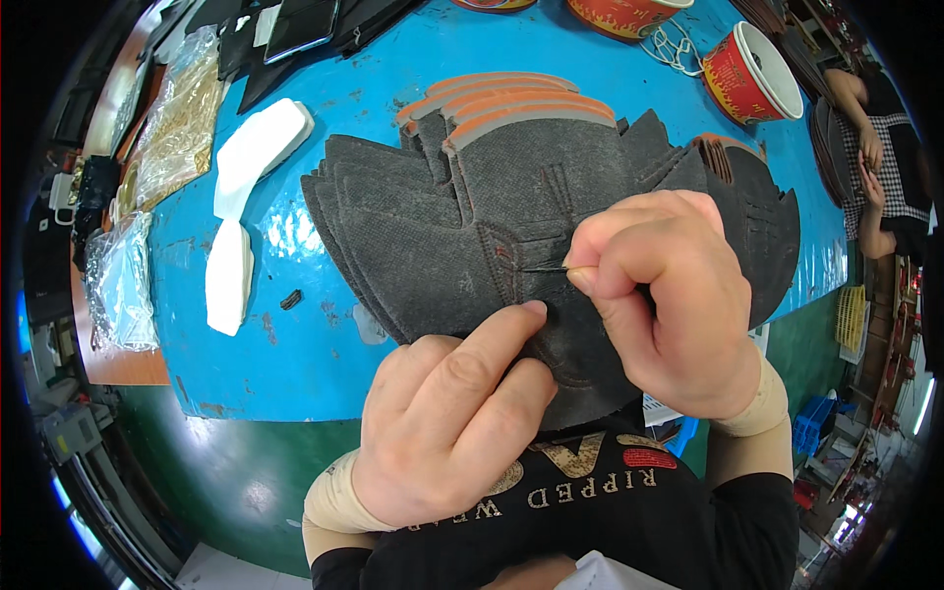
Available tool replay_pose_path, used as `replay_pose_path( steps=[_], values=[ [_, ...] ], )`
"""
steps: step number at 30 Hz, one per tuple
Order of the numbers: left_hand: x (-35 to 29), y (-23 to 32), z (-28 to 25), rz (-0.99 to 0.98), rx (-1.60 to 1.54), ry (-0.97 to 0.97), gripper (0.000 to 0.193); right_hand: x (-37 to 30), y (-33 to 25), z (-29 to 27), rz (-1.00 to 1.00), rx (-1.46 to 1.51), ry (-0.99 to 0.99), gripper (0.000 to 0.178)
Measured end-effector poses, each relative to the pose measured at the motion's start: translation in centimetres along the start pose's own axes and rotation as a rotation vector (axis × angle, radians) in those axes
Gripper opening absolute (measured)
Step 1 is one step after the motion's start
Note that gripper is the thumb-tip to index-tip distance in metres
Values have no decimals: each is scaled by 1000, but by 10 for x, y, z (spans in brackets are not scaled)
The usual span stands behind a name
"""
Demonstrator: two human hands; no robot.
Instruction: The person threads and assembles shoe upper components with plastic threading pieces by hand, using small snips to complete the assembly.
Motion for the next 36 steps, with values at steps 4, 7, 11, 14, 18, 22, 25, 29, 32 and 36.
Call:
replay_pose_path(
  steps=[4, 7, 11, 14, 18, 22, 25, 29, 32, 36],
  values=[
    [2, -2, 2, -54, 67, 25, 34, 1, 0, 1, -39, -17, 0, 28],
    [6, 1, 6, -55, 140, 24, 33, 1, -1, 0, -43, -20, 15, 29],
    [8, 5, 11, -35, 244, -12, 31, 0, 0, 1, -41, -29, 14, 28],
    [6, 7, 12, 69, 333, 73, 16, -1, -2, 0, -44, -48, 20, 26],
    [6, 8, 13, 65, 348, 57, 15, -1, -3, -6, -14, -49, 41, 25],
    [4, 2, 12, 44, 329, 80, 13, 0, -1, -9, -17, -45, 7, 26],
    [6, 4, 11, -14, 267, 9, 22, -8, 5, -36, 13, 31, 178, 32],
    [6, 0, 13, -74, 220, -61, 31, -12, 7, -33, 55, -34, 133, 27],
    [6, 1, 13, -67, 225, -65, 30, -10, -7, -17, -9, -111, 25, 27],
    [5, 3, 12, 34, 309, 75, 12, -15, -16, -4, -131, -209, -2, 32]
  ],
)
Point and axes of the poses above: each hand's wrist, its own x-axis towards the middle knuckle, its own z-axis out of the palm, y = z × x, the point moved 10 cm from there along x, towards the middle knuckle, and after that the axes turned 9 degrees about -z, right-handed, at the moved point
